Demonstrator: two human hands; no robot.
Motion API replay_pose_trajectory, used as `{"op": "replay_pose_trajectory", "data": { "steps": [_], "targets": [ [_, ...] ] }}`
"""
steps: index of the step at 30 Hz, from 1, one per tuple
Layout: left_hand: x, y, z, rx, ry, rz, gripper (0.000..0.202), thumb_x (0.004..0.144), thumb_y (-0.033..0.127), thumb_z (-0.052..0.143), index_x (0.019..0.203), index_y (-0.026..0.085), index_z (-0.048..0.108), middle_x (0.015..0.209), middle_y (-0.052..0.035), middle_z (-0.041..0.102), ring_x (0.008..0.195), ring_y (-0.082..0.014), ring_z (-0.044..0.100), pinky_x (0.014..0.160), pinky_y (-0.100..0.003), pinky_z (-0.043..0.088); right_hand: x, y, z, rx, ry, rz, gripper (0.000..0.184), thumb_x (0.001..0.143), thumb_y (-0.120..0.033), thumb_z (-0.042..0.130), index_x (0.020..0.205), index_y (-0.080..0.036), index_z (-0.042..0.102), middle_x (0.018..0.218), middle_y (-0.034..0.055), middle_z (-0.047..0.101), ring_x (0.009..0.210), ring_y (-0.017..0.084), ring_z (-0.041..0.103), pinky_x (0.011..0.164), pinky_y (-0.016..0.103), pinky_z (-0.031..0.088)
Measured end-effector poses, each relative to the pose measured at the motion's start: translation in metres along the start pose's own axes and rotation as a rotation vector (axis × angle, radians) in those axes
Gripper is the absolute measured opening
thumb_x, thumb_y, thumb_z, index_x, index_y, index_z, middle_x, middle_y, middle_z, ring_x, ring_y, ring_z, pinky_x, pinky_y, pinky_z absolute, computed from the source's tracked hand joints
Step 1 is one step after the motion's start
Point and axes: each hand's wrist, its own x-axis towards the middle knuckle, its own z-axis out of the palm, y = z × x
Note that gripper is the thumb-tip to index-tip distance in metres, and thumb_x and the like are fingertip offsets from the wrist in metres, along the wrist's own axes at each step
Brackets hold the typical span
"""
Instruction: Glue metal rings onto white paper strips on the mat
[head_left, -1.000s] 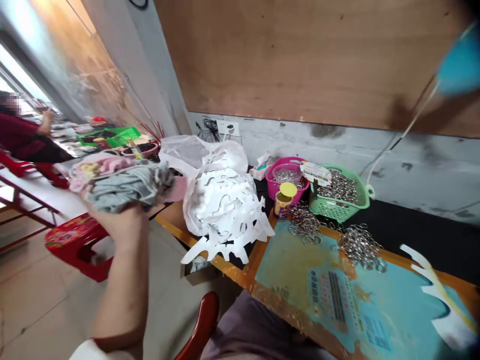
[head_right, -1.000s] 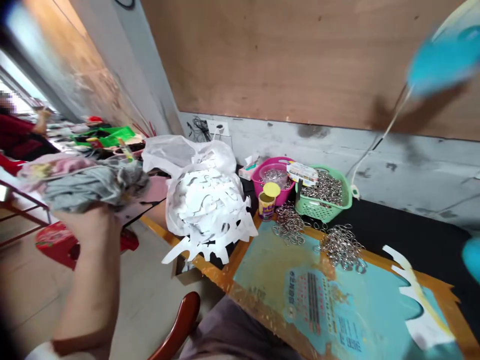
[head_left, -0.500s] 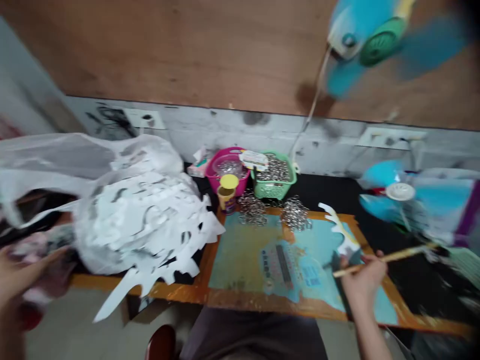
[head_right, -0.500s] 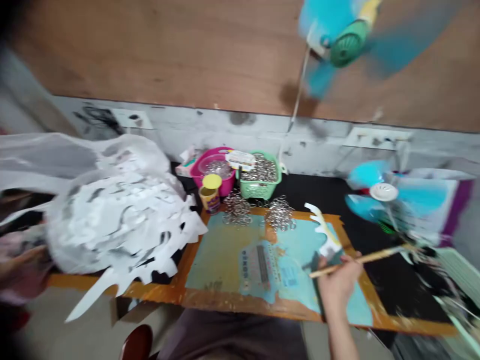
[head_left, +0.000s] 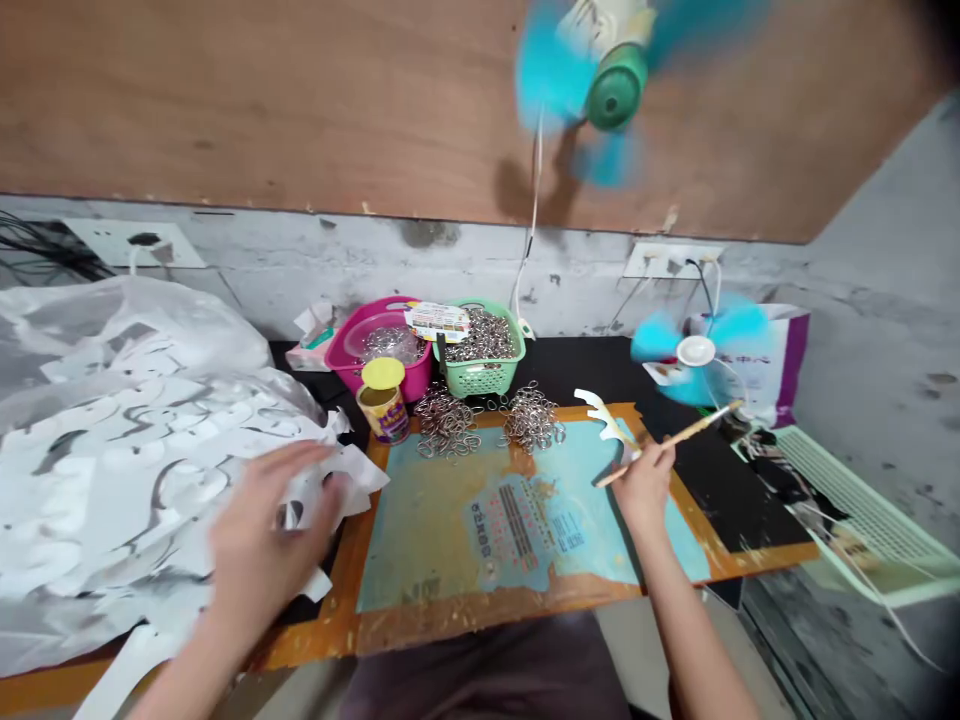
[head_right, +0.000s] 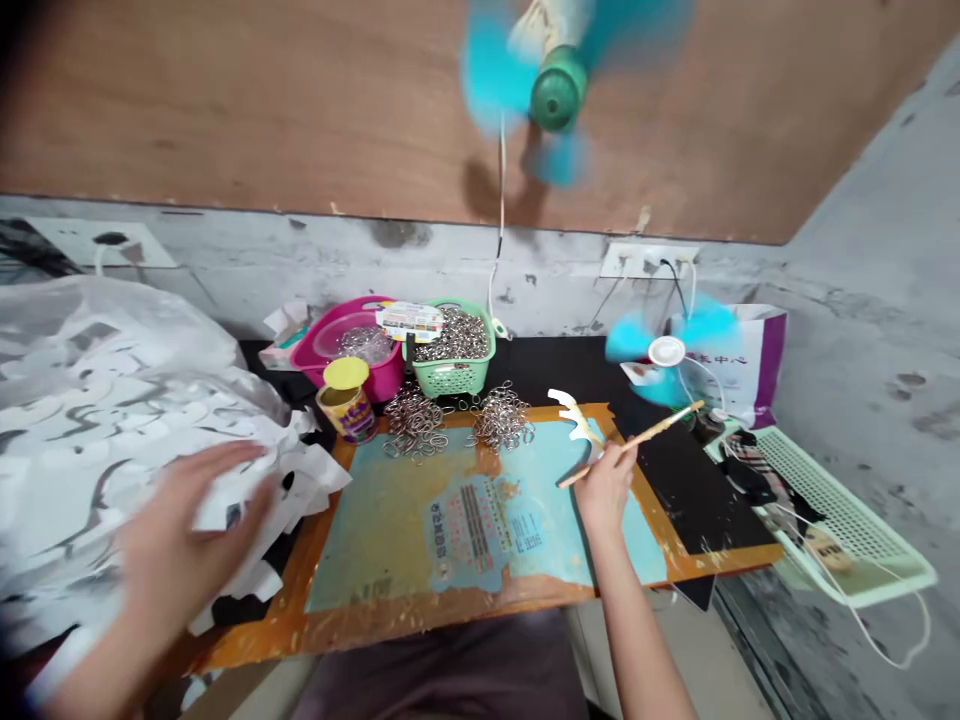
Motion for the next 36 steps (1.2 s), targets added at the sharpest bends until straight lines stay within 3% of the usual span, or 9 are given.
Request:
{"op": "replay_pose_trajectory", "data": {
  "steps": [2, 6, 11, 15, 20, 25, 31, 34, 36],
  "targets": [
    [-0.003, 0.015, 0.058, -0.051, -0.3, 0.167, 0.025, 0.086, 0.031, 0.063, 0.111, 0.029, 0.068, 0.114, -0.0027, 0.068, 0.104, -0.0222, 0.066, 0.095, -0.038, 0.054, -0.002, 0.004, -0.006, 0.002, -0.018, 0.024, 0.04, 0.079, -0.022, 0.051, 0.118, -0.016, 0.041, 0.148, 0.0302, 0.024, 0.13, 0.045, 0.044, 0.089, 0.056, 0.046],
    [-0.006, 0.053, 0.157, -0.114, -0.646, 0.239, 0.026, 0.093, 0.024, 0.052, 0.113, 0.021, 0.067, 0.116, -0.0094, 0.066, 0.109, -0.0218, 0.063, 0.098, -0.034, 0.051, -0.011, 0.027, -0.027, 0.07, 0.0, 0.017, 0.035, 0.079, -0.022, 0.047, 0.113, -0.019, 0.041, 0.14, 0.0245, 0.034, 0.132, 0.04, 0.042, 0.091, 0.051, 0.046],
    [-0.005, 0.098, 0.25, -0.086, -0.875, 0.297, 0.026, 0.092, 0.017, 0.052, 0.115, 0.017, 0.064, 0.124, -0.011, 0.063, 0.12, -0.0241, 0.055, 0.108, -0.037, 0.043, -0.021, 0.077, -0.057, 0.128, 0.031, -0.029, 0.039, 0.073, -0.028, 0.055, 0.107, -0.022, 0.037, 0.131, 0.0206, 0.042, 0.134, 0.038, 0.04, 0.099, 0.052, 0.042],
    [-0.019, 0.131, 0.299, -0.112, -0.984, 0.366, 0.027, 0.086, 0.013, 0.058, 0.112, 0.019, 0.062, 0.122, -0.0098, 0.063, 0.119, -0.024, 0.055, 0.108, -0.036, 0.042, -0.023, 0.111, -0.077, 0.113, -0.026, -0.022, 0.043, 0.071, -0.03, 0.058, 0.108, -0.023, 0.037, 0.135, 0.0203, 0.042, 0.129, 0.038, 0.045, 0.094, 0.051, 0.044],
    [-0.038, 0.16, 0.324, -0.083, -1.038, 0.299, 0.026, 0.086, 0.008, 0.054, 0.11, 0.018, 0.058, 0.112, -0.0112, 0.064, 0.107, -0.0235, 0.061, 0.097, -0.034, 0.048, -0.021, 0.126, -0.088, 0.071, 0.003, -0.024, 0.037, 0.077, -0.031, 0.057, 0.108, -0.023, 0.038, 0.134, 0.0195, 0.043, 0.133, 0.037, 0.043, 0.097, 0.053, 0.043],
    [-0.044, 0.161, 0.332, -0.051, -0.999, 0.14, 0.024, 0.083, 0.003, 0.054, 0.102, 0.017, 0.059, 0.105, -0.0092, 0.066, 0.097, -0.0206, 0.063, 0.088, -0.031, 0.05, -0.018, 0.12, -0.084, 0.067, -0.003, -0.058, 0.03, 0.083, -0.029, 0.052, 0.109, -0.023, 0.039, 0.13, 0.019, 0.044, 0.14, 0.035, 0.036, 0.101, 0.053, 0.042],
    [-0.045, 0.158, 0.314, -0.048, -0.888, 0.03, 0.017, 0.089, 0.006, 0.049, 0.095, 0.014, 0.064, 0.105, -0.0116, 0.063, 0.094, -0.0206, 0.064, 0.087, -0.032, 0.05, -0.006, 0.111, -0.074, 0.052, -0.016, -0.031, 0.028, 0.085, -0.031, 0.051, 0.11, -0.022, 0.042, 0.133, 0.0201, 0.045, 0.134, 0.037, 0.042, 0.088, 0.047, 0.049],
    [-0.049, 0.161, 0.303, -0.062, -0.855, 0.021, 0.02, 0.091, 0.007, 0.048, 0.097, 0.014, 0.065, 0.113, -0.0127, 0.061, 0.097, -0.0202, 0.064, 0.09, -0.032, 0.05, -0.002, 0.105, -0.072, 0.049, -0.007, 0.025, 0.029, 0.085, -0.034, 0.052, 0.111, -0.021, 0.044, 0.137, 0.0212, 0.043, 0.109, 0.032, 0.06, 0.077, 0.043, 0.051],
    [-0.053, 0.161, 0.298, -0.066, -0.87, 0.015, 0.015, 0.088, 0.008, 0.055, 0.094, 0.015, 0.067, 0.11, -0.0118, 0.063, 0.096, -0.02, 0.064, 0.09, -0.03, 0.05, -0.003, 0.101, -0.072, 0.036, 0.012, 0.038, 0.029, 0.087, -0.037, 0.053, 0.11, -0.021, 0.045, 0.138, 0.021, 0.043, 0.096, 0.029, 0.063, 0.074, 0.042, 0.051]
  ]
}}
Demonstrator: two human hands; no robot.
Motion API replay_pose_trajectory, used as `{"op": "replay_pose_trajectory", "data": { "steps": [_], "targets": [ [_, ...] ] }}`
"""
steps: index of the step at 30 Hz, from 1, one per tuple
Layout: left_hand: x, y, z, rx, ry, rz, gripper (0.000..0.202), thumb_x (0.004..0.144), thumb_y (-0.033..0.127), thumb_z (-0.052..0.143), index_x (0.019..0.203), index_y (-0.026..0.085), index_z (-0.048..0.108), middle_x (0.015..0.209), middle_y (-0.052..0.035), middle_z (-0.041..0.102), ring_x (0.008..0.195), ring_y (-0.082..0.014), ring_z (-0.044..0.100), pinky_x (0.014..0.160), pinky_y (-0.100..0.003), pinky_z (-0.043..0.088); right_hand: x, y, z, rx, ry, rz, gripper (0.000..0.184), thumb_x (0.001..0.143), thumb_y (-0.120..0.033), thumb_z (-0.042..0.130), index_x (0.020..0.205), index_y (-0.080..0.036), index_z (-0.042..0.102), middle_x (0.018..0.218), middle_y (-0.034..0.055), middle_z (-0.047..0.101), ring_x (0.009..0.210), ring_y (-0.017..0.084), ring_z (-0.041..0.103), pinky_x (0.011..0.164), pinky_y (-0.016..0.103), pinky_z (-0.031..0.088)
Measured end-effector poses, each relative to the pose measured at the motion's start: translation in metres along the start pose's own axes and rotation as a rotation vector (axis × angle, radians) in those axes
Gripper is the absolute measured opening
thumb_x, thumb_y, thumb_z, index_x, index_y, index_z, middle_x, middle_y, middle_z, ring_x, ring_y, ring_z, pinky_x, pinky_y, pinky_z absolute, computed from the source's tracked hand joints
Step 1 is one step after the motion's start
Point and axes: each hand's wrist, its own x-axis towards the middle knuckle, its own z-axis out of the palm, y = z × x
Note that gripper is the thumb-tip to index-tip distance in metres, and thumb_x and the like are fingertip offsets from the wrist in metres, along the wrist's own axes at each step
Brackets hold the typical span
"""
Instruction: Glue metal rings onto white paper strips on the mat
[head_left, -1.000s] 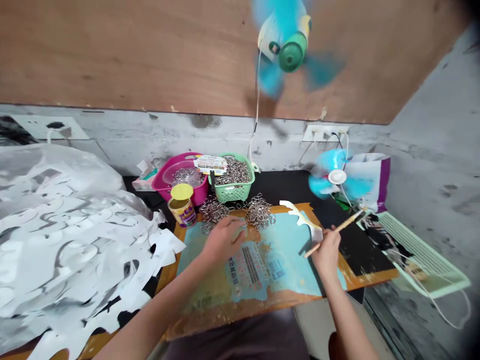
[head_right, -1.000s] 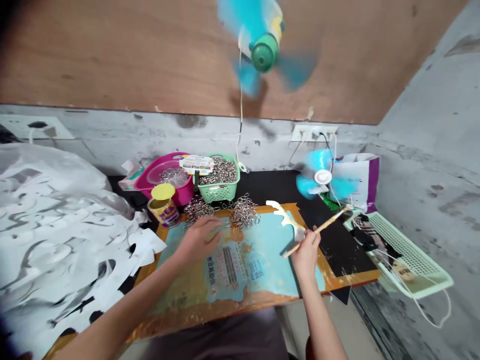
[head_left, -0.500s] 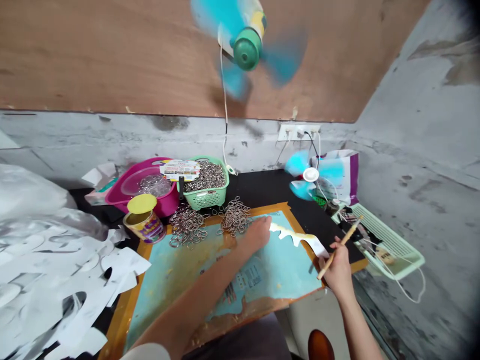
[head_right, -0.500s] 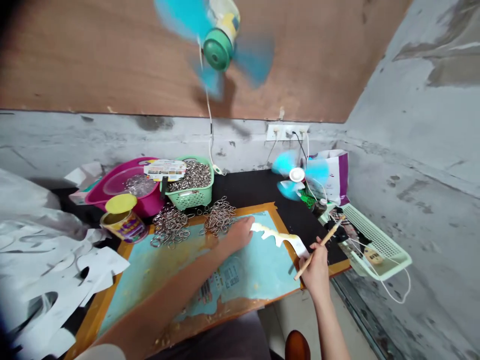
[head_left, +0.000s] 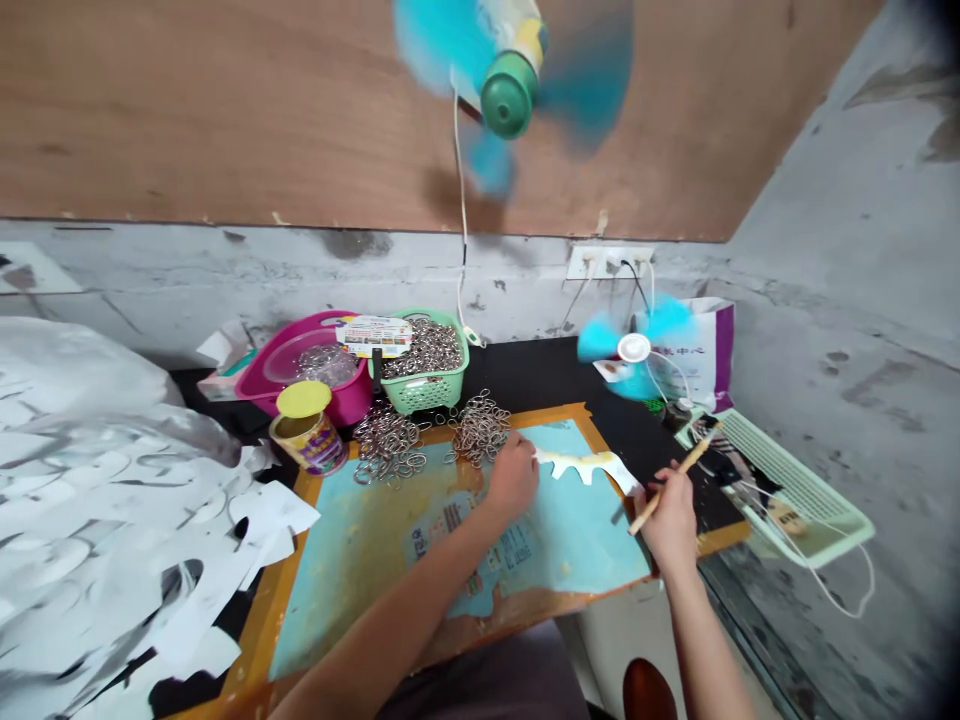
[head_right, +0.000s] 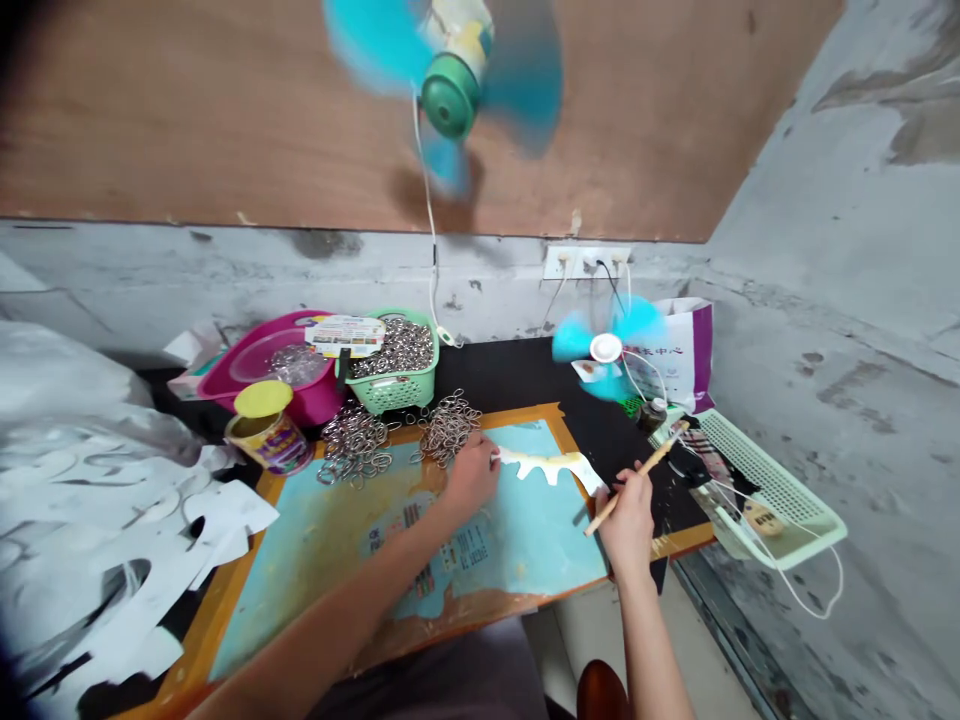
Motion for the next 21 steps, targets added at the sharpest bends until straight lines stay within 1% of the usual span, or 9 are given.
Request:
{"op": "replay_pose_trajectory", "data": {
  "steps": [2, 4, 5, 7, 9, 11, 14, 17, 21],
  "targets": [
    [-0.008, -0.005, -0.002, 0.004, -0.022, -0.013, 0.009, 0.085, 0.014, 0.064, 0.092, 0.015, 0.068, 0.106, -0.0105, 0.064, 0.092, -0.0201, 0.065, 0.088, -0.03, 0.051, -0.004, -0.004, -0.001, -0.012, 0.048, -0.041, 0.027, 0.088, -0.04, 0.054, 0.107, -0.022, 0.046, 0.131, 0.019, 0.049, 0.106, 0.032, 0.062, 0.078, 0.044, 0.051],
    [-0.017, -0.016, -0.009, 0.025, -0.023, -0.039, 0.015, 0.084, 0.022, 0.068, 0.097, 0.016, 0.068, 0.106, -0.0094, 0.065, 0.09, -0.0203, 0.066, 0.086, -0.03, 0.052, -0.01, -0.009, -0.003, -0.009, 0.128, -0.111, 0.024, 0.089, -0.041, 0.056, 0.103, -0.022, 0.048, 0.12, 0.0169, 0.056, 0.122, 0.036, 0.055, 0.085, 0.046, 0.051],
    [-0.022, -0.024, -0.016, 0.044, -0.013, -0.056, 0.017, 0.086, 0.025, 0.067, 0.1, 0.017, 0.068, 0.107, -0.0089, 0.065, 0.09, -0.0201, 0.066, 0.085, -0.03, 0.052, -0.014, -0.012, -0.005, 0.004, 0.171, -0.142, 0.023, 0.09, -0.04, 0.057, 0.101, -0.022, 0.049, 0.116, 0.0164, 0.058, 0.125, 0.037, 0.053, 0.088, 0.048, 0.051],
    [-0.032, -0.047, -0.036, 0.096, 0.023, -0.104, 0.016, 0.09, 0.025, 0.061, 0.103, 0.018, 0.068, 0.11, -0.0084, 0.064, 0.094, -0.02, 0.065, 0.087, -0.029, 0.051, -0.022, -0.019, -0.009, 0.048, 0.24, -0.183, 0.021, 0.09, -0.037, 0.06, 0.1, -0.021, 0.051, 0.117, 0.0169, 0.06, 0.123, 0.037, 0.057, 0.09, 0.049, 0.051],
    [-0.041, -0.075, -0.062, 0.166, 0.072, -0.172, 0.018, 0.092, 0.021, 0.053, 0.103, 0.018, 0.067, 0.112, -0.0099, 0.063, 0.101, -0.0216, 0.063, 0.092, -0.031, 0.049, -0.03, -0.03, -0.013, 0.097, 0.265, -0.22, 0.02, 0.09, -0.034, 0.062, 0.1, -0.021, 0.052, 0.118, 0.017, 0.062, 0.119, 0.036, 0.06, 0.091, 0.049, 0.051],
    [-0.05, -0.104, -0.089, 0.243, 0.124, -0.255, 0.023, 0.093, 0.017, 0.048, 0.107, 0.015, 0.066, 0.116, -0.0134, 0.061, 0.108, -0.0251, 0.06, 0.095, -0.035, 0.047, -0.037, -0.045, -0.013, 0.145, 0.259, -0.266, 0.016, 0.089, -0.03, 0.063, 0.098, -0.021, 0.053, 0.118, 0.0159, 0.063, 0.118, 0.035, 0.061, 0.092, 0.05, 0.052],
    [-0.062, -0.141, -0.117, 0.324, 0.146, -0.359, 0.025, 0.09, 0.017, 0.049, 0.11, 0.014, 0.065, 0.116, -0.0164, 0.061, 0.104, -0.0281, 0.062, 0.088, -0.037, 0.049, -0.045, -0.069, -0.004, 0.212, 0.217, -0.319, 0.011, 0.089, -0.026, 0.062, 0.096, -0.021, 0.055, 0.12, 0.0149, 0.064, 0.116, 0.035, 0.063, 0.092, 0.052, 0.052],
    [-0.068, -0.162, -0.126, 0.347, 0.122, -0.393, 0.025, 0.088, 0.017, 0.053, 0.111, 0.014, 0.064, 0.109, -0.0152, 0.067, 0.097, -0.0276, 0.066, 0.082, -0.035, 0.049, -0.05, -0.087, 0.013, 0.278, 0.158, -0.351, 0.007, 0.09, -0.024, 0.059, 0.095, -0.02, 0.056, 0.118, 0.0142, 0.065, 0.117, 0.035, 0.063, 0.092, 0.053, 0.052],
    [-0.068, -0.172, -0.13, 0.318, 0.078, -0.362, 0.017, 0.088, 0.015, 0.055, 0.099, 0.017, 0.068, 0.091, -0.0092, 0.073, 0.088, -0.0245, 0.069, 0.078, -0.03, 0.048, -0.056, -0.095, 0.028, 0.315, 0.083, -0.353, 0.004, 0.092, -0.025, 0.057, 0.093, -0.021, 0.056, 0.111, 0.0123, 0.066, 0.119, 0.034, 0.062, 0.09, 0.05, 0.053]
  ]
}}
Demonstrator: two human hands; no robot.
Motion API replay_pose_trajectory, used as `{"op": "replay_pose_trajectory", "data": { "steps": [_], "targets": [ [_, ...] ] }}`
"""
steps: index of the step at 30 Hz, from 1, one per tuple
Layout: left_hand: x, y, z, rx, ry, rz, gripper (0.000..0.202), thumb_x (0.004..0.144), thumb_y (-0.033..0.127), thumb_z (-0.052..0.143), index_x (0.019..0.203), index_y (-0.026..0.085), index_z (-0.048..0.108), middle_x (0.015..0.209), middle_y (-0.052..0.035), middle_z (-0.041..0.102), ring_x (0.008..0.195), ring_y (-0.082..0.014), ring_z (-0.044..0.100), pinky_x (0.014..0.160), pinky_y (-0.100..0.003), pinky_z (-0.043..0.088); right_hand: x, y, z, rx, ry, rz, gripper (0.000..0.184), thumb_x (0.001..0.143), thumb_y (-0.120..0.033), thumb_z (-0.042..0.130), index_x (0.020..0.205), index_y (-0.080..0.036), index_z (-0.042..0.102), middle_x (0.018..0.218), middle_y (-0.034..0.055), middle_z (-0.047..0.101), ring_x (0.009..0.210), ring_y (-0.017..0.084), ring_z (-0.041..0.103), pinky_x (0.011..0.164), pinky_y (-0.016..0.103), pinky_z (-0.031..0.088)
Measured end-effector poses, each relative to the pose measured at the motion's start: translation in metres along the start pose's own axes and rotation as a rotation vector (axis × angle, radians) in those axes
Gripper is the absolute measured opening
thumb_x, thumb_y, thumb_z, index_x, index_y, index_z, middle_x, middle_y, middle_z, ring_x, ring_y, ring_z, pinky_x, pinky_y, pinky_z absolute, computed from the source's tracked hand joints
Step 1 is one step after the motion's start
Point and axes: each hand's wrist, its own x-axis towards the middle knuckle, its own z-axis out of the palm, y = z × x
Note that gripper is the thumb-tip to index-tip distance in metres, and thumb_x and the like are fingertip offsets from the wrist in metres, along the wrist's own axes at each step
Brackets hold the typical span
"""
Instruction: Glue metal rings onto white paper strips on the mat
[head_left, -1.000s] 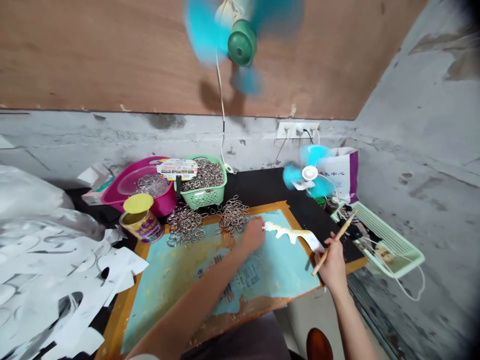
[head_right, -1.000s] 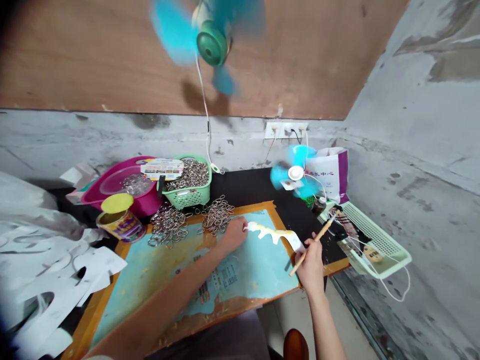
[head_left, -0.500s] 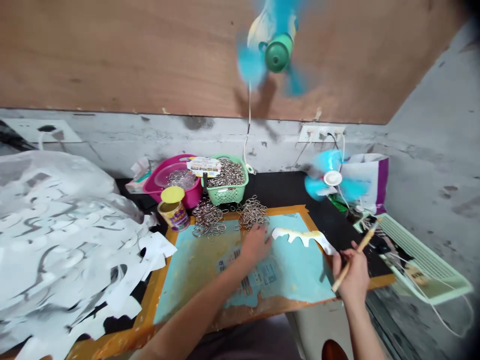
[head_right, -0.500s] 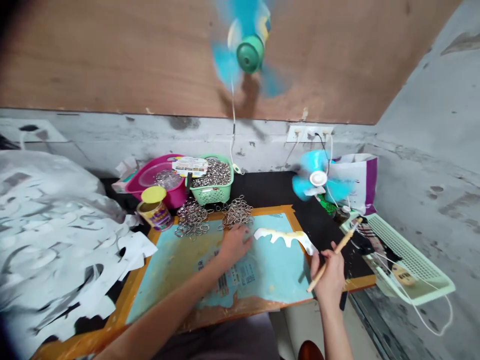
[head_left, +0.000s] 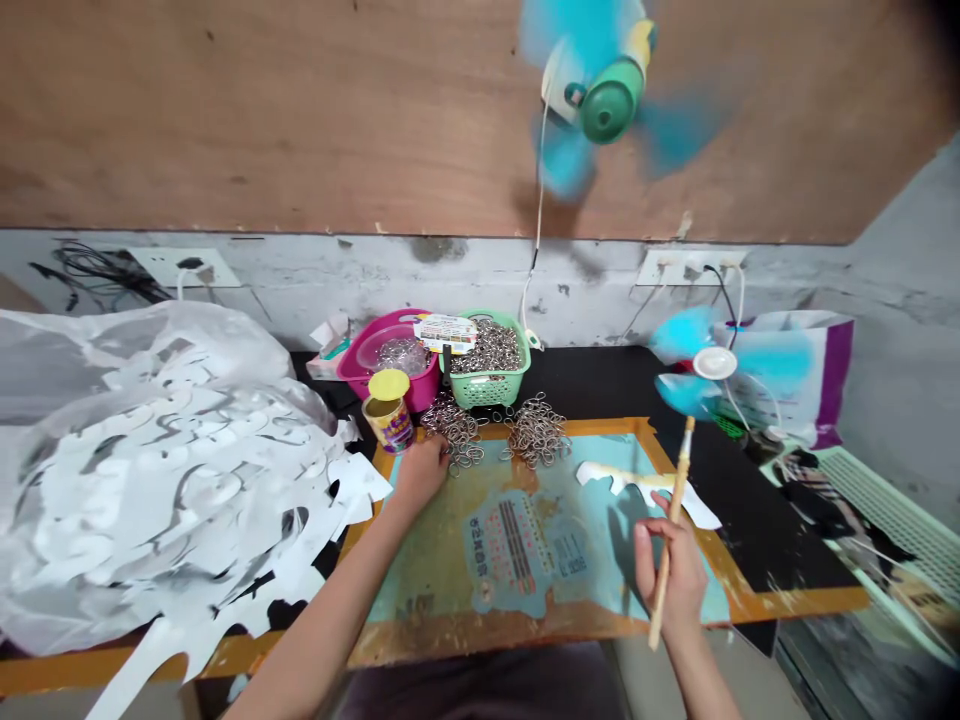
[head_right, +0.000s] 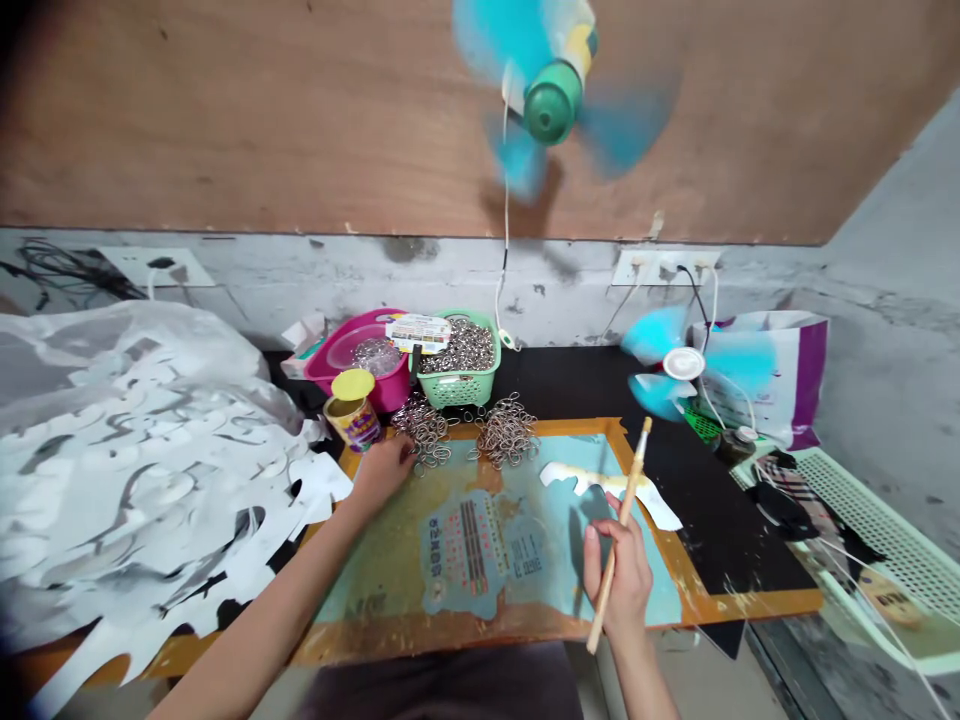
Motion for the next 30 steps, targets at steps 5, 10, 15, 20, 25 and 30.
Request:
{"op": "replay_pose_trajectory", "data": {
  "steps": [5, 10, 15, 20, 25, 30],
  "targets": [
    [0.012, 0.023, -0.007, -0.1, 0.008, 0.115, 0.017, 0.089, 0.012, 0.054, 0.086, 0.018, 0.07, 0.086, -0.0079, 0.073, 0.083, -0.023, 0.068, 0.078, -0.03, 0.047, -0.003, 0.003, -0.008, -0.021, 0.029, 0.0, 0.003, 0.092, -0.023, 0.056, 0.094, -0.021, 0.056, 0.113, 0.0123, 0.066, 0.117, 0.032, 0.062, 0.09, 0.048, 0.052],
    [0.028, 0.118, 0.01, -0.315, -0.023, 0.45, 0.016, 0.09, 0.012, 0.055, 0.093, 0.018, 0.07, 0.102, -0.0064, 0.07, 0.094, -0.0176, 0.065, 0.087, -0.027, 0.048, -0.002, 0.004, -0.016, -0.059, 0.231, 0.045, 0.006, 0.09, -0.019, 0.056, 0.096, -0.019, 0.056, 0.109, 0.0111, 0.065, 0.112, 0.032, 0.063, 0.09, 0.05, 0.05],
    [0.033, 0.233, 0.059, -0.471, -0.139, 0.747, 0.012, 0.085, 0.009, 0.065, 0.084, 0.017, 0.073, 0.101, -0.0064, 0.068, 0.096, -0.0157, 0.064, 0.09, -0.024, 0.05, -0.003, 0.001, -0.015, -0.043, 0.231, 0.034, 0.008, 0.088, -0.014, 0.056, 0.094, -0.019, 0.058, 0.102, 0.0089, 0.065, 0.109, 0.031, 0.064, 0.088, 0.047, 0.05],
    [0.036, 0.296, 0.104, -0.511, -0.191, 0.816, 0.014, 0.086, 0.012, 0.064, 0.08, 0.018, 0.075, 0.098, -0.0076, 0.068, 0.095, -0.0205, 0.064, 0.09, -0.032, 0.052, -0.004, 0.002, -0.015, -0.043, 0.22, 0.013, 0.009, 0.087, -0.012, 0.056, 0.094, -0.018, 0.059, 0.103, 0.009, 0.065, 0.108, 0.029, 0.064, 0.085, 0.042, 0.052],
    [0.044, 0.315, 0.127, -0.486, -0.195, 0.798, 0.015, 0.085, 0.013, 0.065, 0.076, 0.018, 0.076, 0.099, -0.0094, 0.066, 0.103, -0.0245, 0.061, 0.096, -0.037, 0.049, -0.002, 0.002, -0.015, -0.035, 0.219, 0.006, 0.012, 0.088, -0.01, 0.055, 0.096, -0.018, 0.058, 0.099, 0.0084, 0.064, 0.107, 0.027, 0.064, 0.083, 0.039, 0.052],
    [0.045, 0.317, 0.13, -0.458, -0.183, 0.797, 0.017, 0.084, 0.012, 0.065, 0.073, 0.017, 0.076, 0.095, -0.0081, 0.066, 0.099, -0.0219, 0.061, 0.095, -0.034, 0.048, -0.003, 0.003, -0.015, -0.032, 0.215, -0.001, 0.013, 0.089, -0.009, 0.055, 0.097, -0.018, 0.057, 0.096, 0.008, 0.063, 0.107, 0.026, 0.064, 0.083, 0.037, 0.052]
  ]
}}
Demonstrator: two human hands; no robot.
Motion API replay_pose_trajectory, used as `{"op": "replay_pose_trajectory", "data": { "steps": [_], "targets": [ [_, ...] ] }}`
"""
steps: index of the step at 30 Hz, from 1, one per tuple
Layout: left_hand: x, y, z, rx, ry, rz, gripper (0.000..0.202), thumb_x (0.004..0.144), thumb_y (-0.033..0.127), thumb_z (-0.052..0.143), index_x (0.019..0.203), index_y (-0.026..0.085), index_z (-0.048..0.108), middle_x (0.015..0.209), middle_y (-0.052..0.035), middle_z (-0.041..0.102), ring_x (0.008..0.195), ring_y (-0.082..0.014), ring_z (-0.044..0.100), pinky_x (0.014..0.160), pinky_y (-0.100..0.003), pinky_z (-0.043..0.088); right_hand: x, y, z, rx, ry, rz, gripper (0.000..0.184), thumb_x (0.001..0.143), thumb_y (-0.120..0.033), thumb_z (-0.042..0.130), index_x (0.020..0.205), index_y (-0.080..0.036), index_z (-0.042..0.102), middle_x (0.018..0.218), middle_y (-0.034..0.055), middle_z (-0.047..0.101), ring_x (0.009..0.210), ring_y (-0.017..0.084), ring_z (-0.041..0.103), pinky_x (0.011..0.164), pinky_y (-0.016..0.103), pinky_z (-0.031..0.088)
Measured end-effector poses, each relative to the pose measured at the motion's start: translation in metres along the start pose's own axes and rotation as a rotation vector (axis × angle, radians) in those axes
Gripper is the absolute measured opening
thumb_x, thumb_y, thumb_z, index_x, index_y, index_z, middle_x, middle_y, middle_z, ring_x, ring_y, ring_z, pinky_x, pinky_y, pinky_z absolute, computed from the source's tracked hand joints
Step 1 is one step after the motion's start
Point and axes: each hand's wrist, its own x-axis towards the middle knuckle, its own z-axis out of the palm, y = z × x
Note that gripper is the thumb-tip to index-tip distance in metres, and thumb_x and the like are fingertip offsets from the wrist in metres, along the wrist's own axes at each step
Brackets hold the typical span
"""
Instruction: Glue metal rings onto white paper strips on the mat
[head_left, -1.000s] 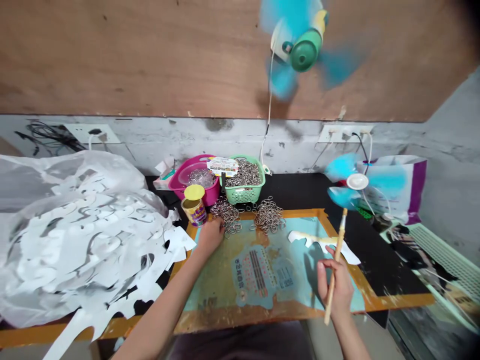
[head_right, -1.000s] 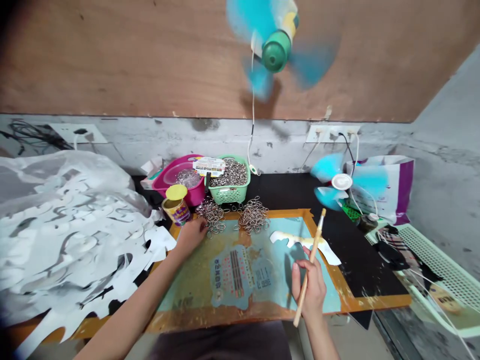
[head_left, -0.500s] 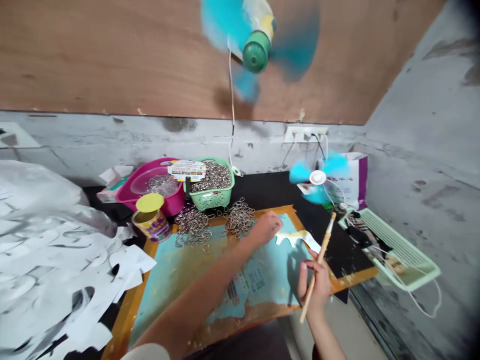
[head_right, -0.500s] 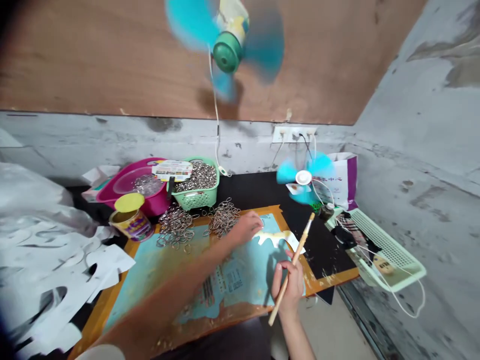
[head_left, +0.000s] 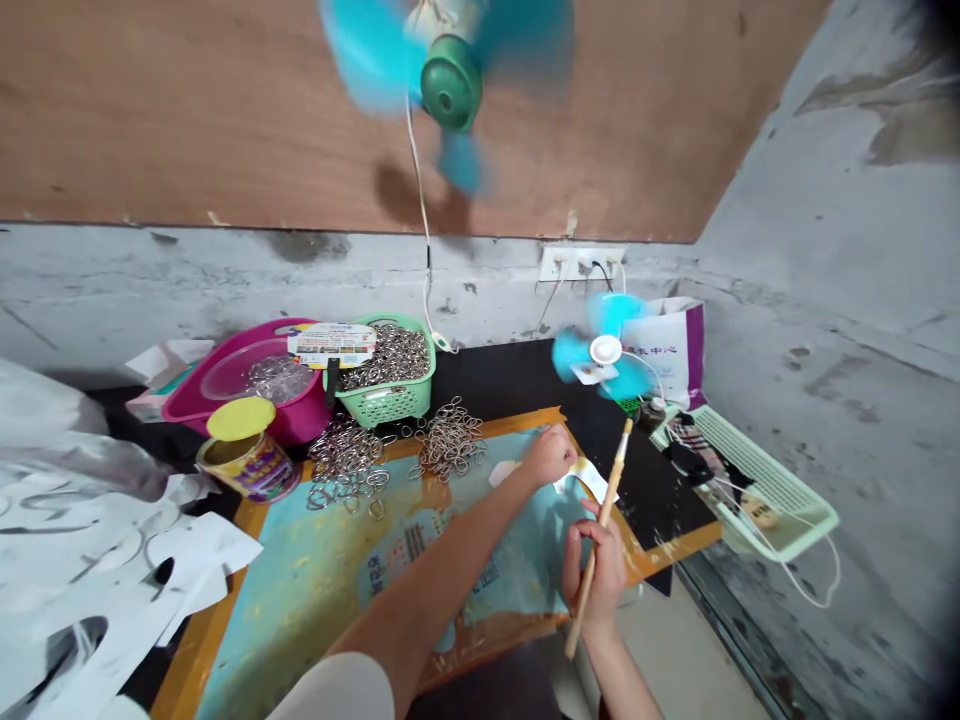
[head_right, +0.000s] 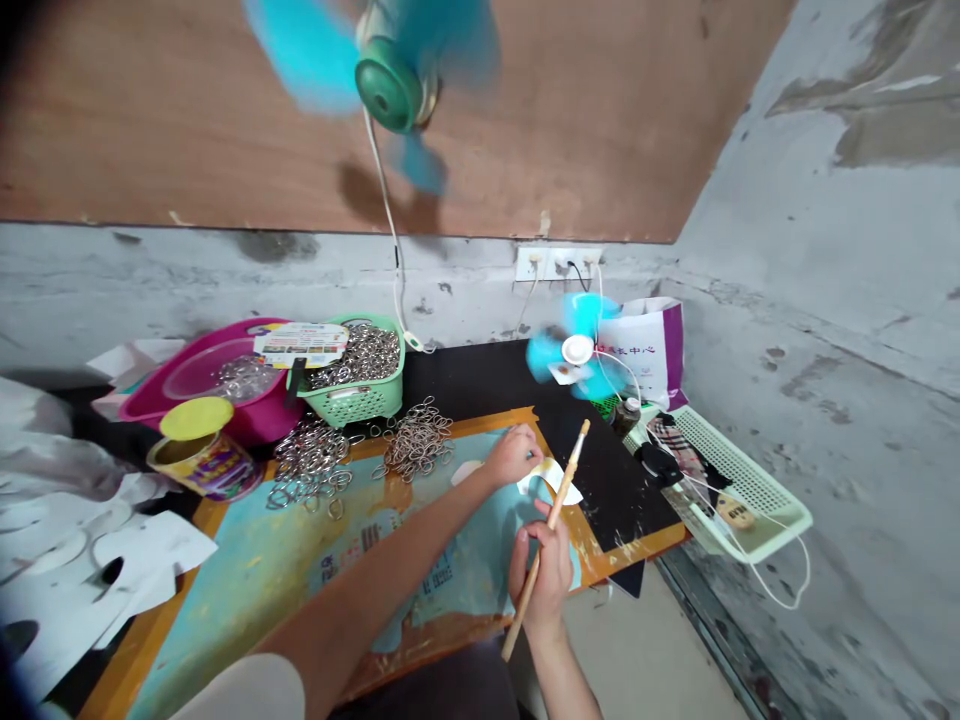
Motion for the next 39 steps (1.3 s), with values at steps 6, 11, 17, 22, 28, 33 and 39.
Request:
{"op": "replay_pose_trajectory", "data": {
  "steps": [6, 11, 17, 22, 28, 33, 39],
  "targets": [
    [-0.006, 0.001, -0.027, 0.087, 0.096, -0.096, 0.022, 0.092, 0.016, 0.054, 0.092, 0.017, 0.076, 0.101, -0.0077, 0.067, 0.1, -0.0178, 0.061, 0.093, -0.029, 0.049, 0.0, -0.002, -0.001, -0.008, 0.012, 0.026, 0.009, 0.088, -0.01, 0.055, 0.093, -0.017, 0.058, 0.104, 0.0103, 0.065, 0.107, 0.027, 0.064, 0.085, 0.039, 0.052],
    [-0.038, -0.034, -0.085, 0.237, 0.062, -0.221, 0.023, 0.089, 0.015, 0.054, 0.093, 0.016, 0.076, 0.101, -0.0103, 0.067, 0.096, -0.0216, 0.064, 0.089, -0.032, 0.05, -0.001, -0.002, -0.001, -0.006, 0.02, 0.032, 0.008, 0.087, -0.012, 0.056, 0.092, -0.017, 0.058, 0.101, 0.0095, 0.065, 0.105, 0.027, 0.065, 0.084, 0.04, 0.052],
    [-0.086, -0.075, -0.145, 0.359, -0.16, -0.196, 0.019, 0.081, 0.013, 0.062, 0.091, 0.018, 0.077, 0.097, -0.0081, 0.07, 0.093, -0.0225, 0.065, 0.087, -0.031, 0.05, -0.003, 0.002, 0.0, -0.015, -0.002, 0.017, 0.008, 0.089, -0.013, 0.056, 0.095, -0.018, 0.057, 0.105, 0.0096, 0.065, 0.111, 0.028, 0.063, 0.087, 0.041, 0.051],
    [-0.101, -0.078, -0.154, 0.394, -0.253, -0.107, 0.017, 0.078, 0.01, 0.065, 0.087, 0.019, 0.076, 0.099, -0.0081, 0.07, 0.097, -0.022, 0.064, 0.089, -0.029, 0.049, -0.003, 0.001, 0.0, -0.02, -0.003, -0.003, 0.007, 0.089, -0.014, 0.055, 0.094, -0.018, 0.057, 0.098, 0.0076, 0.065, 0.108, 0.029, 0.064, 0.086, 0.042, 0.052],
    [-0.102, -0.08, -0.149, 0.378, -0.253, -0.077, 0.017, 0.08, 0.01, 0.063, 0.083, 0.02, 0.076, 0.093, -0.0059, 0.072, 0.091, -0.0196, 0.065, 0.084, -0.026, 0.048, -0.002, 0.0, 0.0, -0.015, -0.006, -0.01, 0.007, 0.089, -0.014, 0.056, 0.094, -0.018, 0.057, 0.097, 0.0076, 0.065, 0.105, 0.029, 0.065, 0.084, 0.042, 0.052],
    [-0.081, -0.072, -0.14, 0.345, -0.209, -0.061, 0.025, 0.086, 0.009, 0.054, 0.092, 0.018, 0.077, 0.098, -0.0074, 0.075, 0.092, -0.0198, 0.066, 0.087, -0.027, 0.047, -0.002, 0.0, -0.001, -0.007, -0.023, -0.011, 0.008, 0.089, -0.013, 0.056, 0.094, -0.018, 0.057, 0.1, 0.0087, 0.065, 0.106, 0.028, 0.065, 0.084, 0.04, 0.052],
    [-0.048, -0.054, -0.119, 0.248, -0.279, 0.02, 0.027, 0.082, 0.006, 0.055, 0.096, 0.017, 0.075, 0.097, -0.0051, 0.075, 0.088, -0.0169, 0.067, 0.081, -0.022, 0.048, 0.0, -0.002, -0.001, -0.02, -0.017, -0.014, 0.007, 0.09, -0.013, 0.055, 0.095, -0.018, 0.056, 0.092, 0.0065, 0.063, 0.103, 0.027, 0.065, 0.081, 0.039, 0.053]
  ]
}}
